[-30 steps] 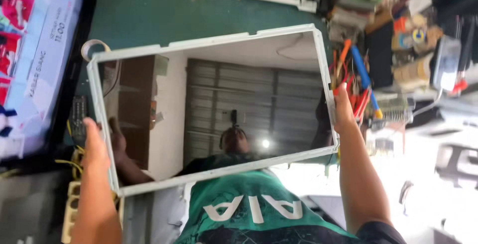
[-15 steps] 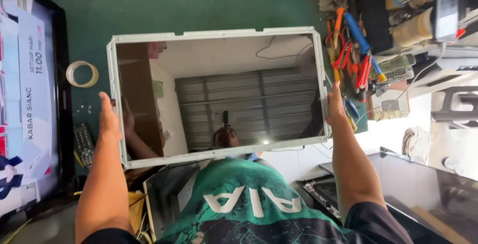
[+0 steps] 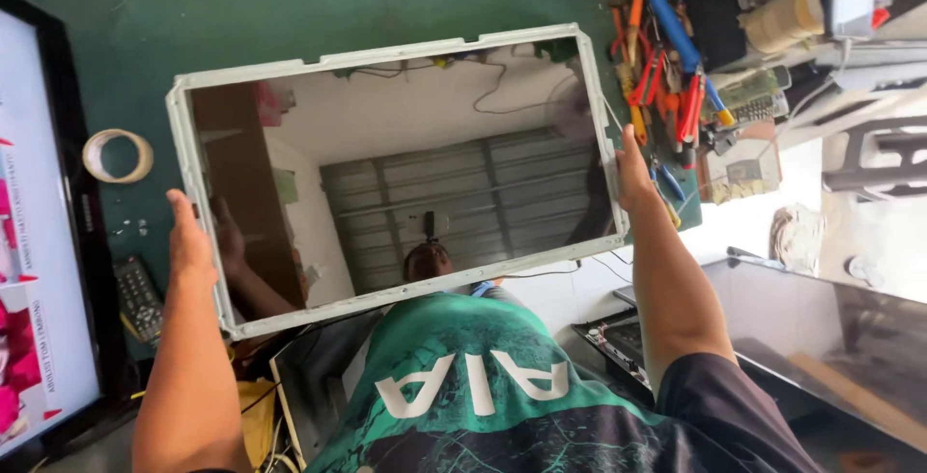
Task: The person is repairing a monitor by using a brush to clean the screen and interior frame, and using a screwdriver to remove and install screws on the monitor's housing and internal components.
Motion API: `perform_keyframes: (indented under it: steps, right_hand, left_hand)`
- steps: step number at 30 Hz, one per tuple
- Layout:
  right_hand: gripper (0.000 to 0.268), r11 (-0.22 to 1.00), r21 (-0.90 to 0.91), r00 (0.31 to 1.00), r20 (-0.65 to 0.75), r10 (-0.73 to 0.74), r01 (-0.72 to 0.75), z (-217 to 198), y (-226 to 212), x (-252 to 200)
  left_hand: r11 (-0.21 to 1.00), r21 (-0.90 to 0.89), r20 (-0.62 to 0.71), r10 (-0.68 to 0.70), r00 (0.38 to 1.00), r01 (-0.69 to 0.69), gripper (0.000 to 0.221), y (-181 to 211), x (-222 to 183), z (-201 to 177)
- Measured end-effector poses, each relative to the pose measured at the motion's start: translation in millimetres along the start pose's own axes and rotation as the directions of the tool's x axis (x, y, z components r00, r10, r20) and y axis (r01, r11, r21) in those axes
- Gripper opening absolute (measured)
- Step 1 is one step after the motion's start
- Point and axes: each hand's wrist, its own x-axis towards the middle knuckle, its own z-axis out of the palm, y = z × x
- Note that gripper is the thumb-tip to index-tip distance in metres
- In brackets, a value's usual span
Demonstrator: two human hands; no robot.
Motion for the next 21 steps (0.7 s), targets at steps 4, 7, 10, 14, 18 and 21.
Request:
perform_keyframes:
  steps: [4,7,10,14,18,21]
  right_hand:
    - [0.147,0.999,-0.041,1.0,0.011,0.014,-0.014,2,-14,-5]
    - [0.14,0.992,-0.103,0.996,-0.063,0.061,-0.067,4,-18,-11]
    - [0.108,0.989,-0.136,0.981,-0.193,0.035,-0.062,0,-24,-15]
    - [0.084,0.985,-0.171,0.993,-0.119,0.007,-0.028,-1,-32,-26]
    - [0.094,0.975,-0.215,0.996,-0.079,0.034,-0.051,3,-45,-38]
    - [0.1,0.974,-0.209,0.99,-0.127,0.058,-0.083,8,-50,-39]
  left_hand:
    - [0.996,-0.003,0.044,0.094,0.995,-0.094,0.095,-3,10,-1]
    - [0.99,0.137,-0.021,0.033,0.999,-0.03,0.114,-3,9,-7]
    - [0.985,0.169,-0.138,-0.008,0.99,0.032,0.128,0,9,-3]
    - [0.996,0.091,-0.133,0.012,0.991,0.0,0.11,0,4,-3]
    - [0.998,0.061,-0.12,0.017,0.993,-0.01,0.107,-1,-3,-2]
    - [0.996,0.058,-0.095,0.07,0.993,-0.065,0.119,-2,-7,-3]
